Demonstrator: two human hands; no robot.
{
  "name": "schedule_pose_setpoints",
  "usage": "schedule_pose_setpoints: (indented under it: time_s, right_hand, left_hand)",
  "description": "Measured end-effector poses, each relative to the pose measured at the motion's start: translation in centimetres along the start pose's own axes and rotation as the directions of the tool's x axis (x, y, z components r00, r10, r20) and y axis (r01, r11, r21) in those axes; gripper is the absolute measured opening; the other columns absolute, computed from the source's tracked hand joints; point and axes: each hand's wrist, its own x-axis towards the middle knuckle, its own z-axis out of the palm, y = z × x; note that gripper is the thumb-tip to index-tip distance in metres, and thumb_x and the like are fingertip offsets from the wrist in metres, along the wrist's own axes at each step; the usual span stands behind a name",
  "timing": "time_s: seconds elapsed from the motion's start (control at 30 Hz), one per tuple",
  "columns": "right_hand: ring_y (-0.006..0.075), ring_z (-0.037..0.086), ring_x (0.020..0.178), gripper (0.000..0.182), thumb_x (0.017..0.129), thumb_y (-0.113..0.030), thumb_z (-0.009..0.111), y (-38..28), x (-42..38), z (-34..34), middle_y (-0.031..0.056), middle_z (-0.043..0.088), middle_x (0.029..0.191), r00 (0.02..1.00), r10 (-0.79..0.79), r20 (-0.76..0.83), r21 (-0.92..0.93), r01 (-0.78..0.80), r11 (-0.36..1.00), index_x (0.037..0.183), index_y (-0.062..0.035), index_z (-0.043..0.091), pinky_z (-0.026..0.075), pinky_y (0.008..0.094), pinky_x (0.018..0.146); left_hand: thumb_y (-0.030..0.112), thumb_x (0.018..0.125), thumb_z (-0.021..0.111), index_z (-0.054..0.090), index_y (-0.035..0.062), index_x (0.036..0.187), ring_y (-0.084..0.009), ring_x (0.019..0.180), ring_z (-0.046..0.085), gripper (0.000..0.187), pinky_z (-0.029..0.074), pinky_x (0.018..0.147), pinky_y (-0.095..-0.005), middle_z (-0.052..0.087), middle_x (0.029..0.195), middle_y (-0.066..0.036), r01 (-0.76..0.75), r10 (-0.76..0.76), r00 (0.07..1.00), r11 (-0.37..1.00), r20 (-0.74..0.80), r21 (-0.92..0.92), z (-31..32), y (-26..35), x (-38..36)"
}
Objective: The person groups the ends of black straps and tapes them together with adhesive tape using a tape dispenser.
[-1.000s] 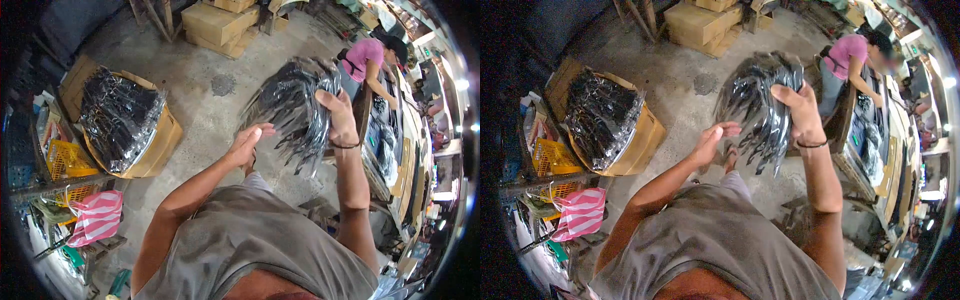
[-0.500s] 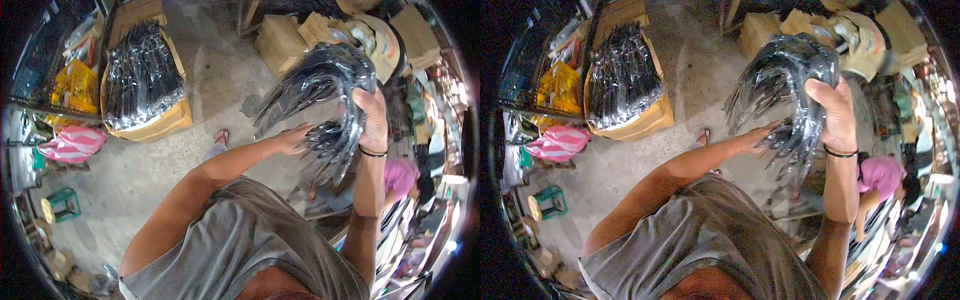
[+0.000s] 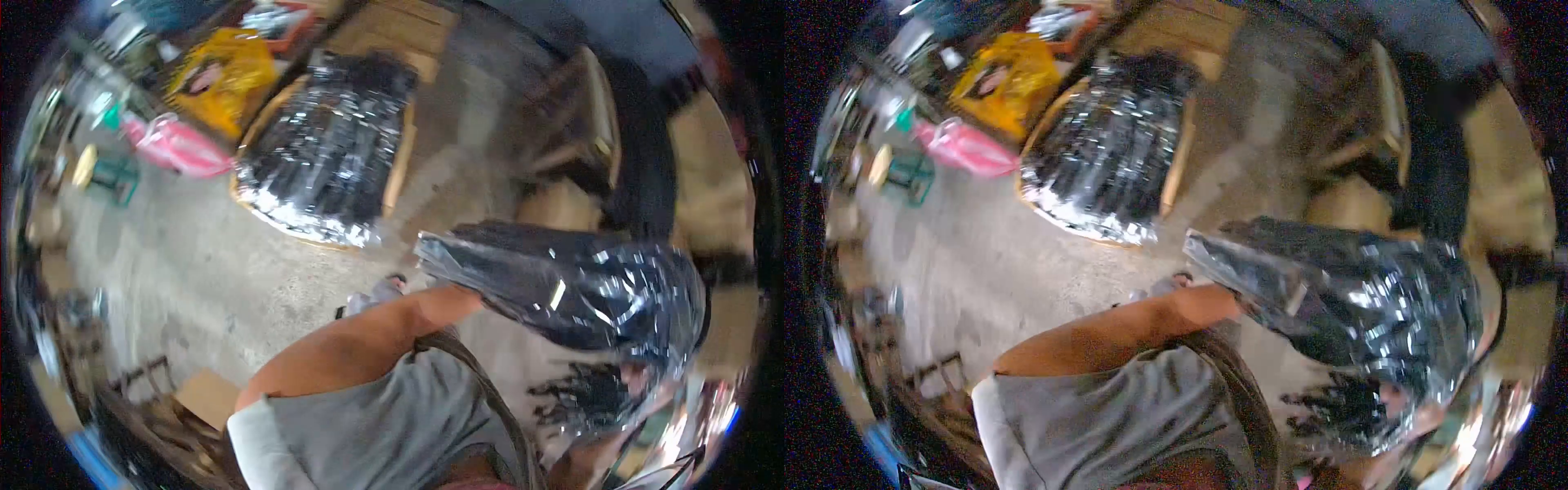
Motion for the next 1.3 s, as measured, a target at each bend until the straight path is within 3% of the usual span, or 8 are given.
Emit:
schedule_pose_setpoints:
  time_s: [0.2,0.3,0.53,0.7,0.73,0.77,1.0,1.3]
  right_hand:
    - [0.0243,0.057,0.082,0.054,0.078,-0.027,0.066,5.9,13.5,-5.2,0.0151,0.058,0.095,0.971,-0.105,0.215,-0.284,0.165,0.944,0.117,0.0047,0.047,0.045,0.0354,0.074]
    - [0.0254,0.058,0.087,0.057,0.077,-0.027,0.068,9.6,18.9,-9.2,0.0164,0.058,0.100,0.945,-0.151,0.290,-0.397,0.262,0.879,0.119,0.0052,0.046,0.045,0.0361,0.078]
    - [0.0279,0.053,0.106,0.074,0.070,-0.026,0.075,16.7,43.1,-9.1,0.0190,0.052,0.119,0.793,-0.092,0.602,-0.409,0.405,0.818,0.128,0.0068,0.041,0.041,0.0377,0.094]
    - [0.0261,0.057,0.104,0.080,0.057,-0.010,0.081,19.6,59.1,-0.6,0.0102,0.057,0.119,0.391,0.482,0.784,-0.532,0.023,0.847,0.126,0.0038,0.045,0.043,0.0368,0.097]
    - [0.0226,0.055,0.104,0.081,0.056,-0.011,0.083,20.7,61.4,1.1,0.0093,0.058,0.117,0.435,0.450,0.780,-0.610,0.367,0.703,0.126,0.0033,0.046,0.041,0.0349,0.098]
    - [0.0213,0.054,0.106,0.083,0.056,-0.014,0.084,21.3,63.0,4.4,0.0096,0.059,0.116,0.276,0.447,0.851,-0.485,0.082,0.871,0.128,0.0026,0.046,0.039,0.0345,0.100]
    - [0.0173,0.054,0.102,0.071,0.064,-0.019,0.081,25.0,71.1,21.8,0.0093,0.062,0.114,-0.197,0.300,0.933,-0.237,0.291,0.927,0.125,0.0030,0.051,0.041,0.0316,0.096]
    - [0.0111,0.056,0.084,0.062,0.066,-0.017,0.079,29.2,78.5,37.1,0.0047,0.065,0.097,-0.373,0.324,0.869,-0.167,0.395,0.903,0.120,0.0018,0.054,0.048,0.0286,0.079]
  left_hand:
    - [0.041,0.092,0.052,0.036,0.0050,0.141,-0.0350,0.131,0.038,0.062,0.028,0.111,-0.0410,0.041,0.140,-0.020,0.168,-0.136,0.963,0.978,-0.233,0.123,-2.9,-2.8,0.9]
    - [0.040,0.092,0.052,0.036,0.0053,0.141,-0.0352,0.131,0.038,0.062,0.028,0.111,-0.0412,0.040,0.140,-0.020,0.259,-0.200,0.929,0.952,-0.311,0.164,-4.6,-6.4,20.7]
    - [0.039,0.091,0.053,0.036,0.0059,0.141,-0.0357,0.131,0.038,0.062,0.028,0.111,-0.0417,0.040,0.141,-0.020,0.553,-0.373,0.720,0.817,-0.586,0.160,-16.0,-12.2,18.3]
    - [0.038,0.090,0.053,0.036,0.0064,0.141,-0.0361,0.131,0.037,0.062,0.028,0.111,-0.0421,0.039,0.141,-0.020,0.722,-0.474,0.524,0.688,-0.707,0.074,-19.9,-13.2,13.8]
    - [0.038,0.090,0.053,0.036,0.0065,0.141,-0.0362,0.131,0.037,0.062,0.028,0.111,-0.0422,0.039,0.141,-0.020,0.733,-0.480,0.512,0.676,-0.713,0.072,-20.1,-13.2,13.0]
    - [0.038,0.090,0.053,0.036,0.0066,0.141,-0.0362,0.131,0.037,0.062,0.028,0.111,-0.0423,0.039,0.141,-0.021,0.739,-0.478,0.507,0.669,-0.717,0.077,-20.7,-13.2,12.3]
    - [0.036,0.089,0.054,0.036,0.0072,0.141,-0.0367,0.132,0.037,0.062,0.028,0.111,-0.0428,0.038,0.142,-0.021,0.745,-0.461,0.536,0.652,-0.707,0.139,-22.7,-16.2,6.0]
    - [0.035,0.088,0.055,0.037,0.0080,0.141,-0.0374,0.132,0.036,0.062,0.028,0.111,-0.0434,0.037,0.142,-0.021,0.840,-0.502,0.420,0.530,-0.756,0.114,-21.3,-19.8,-1.2]
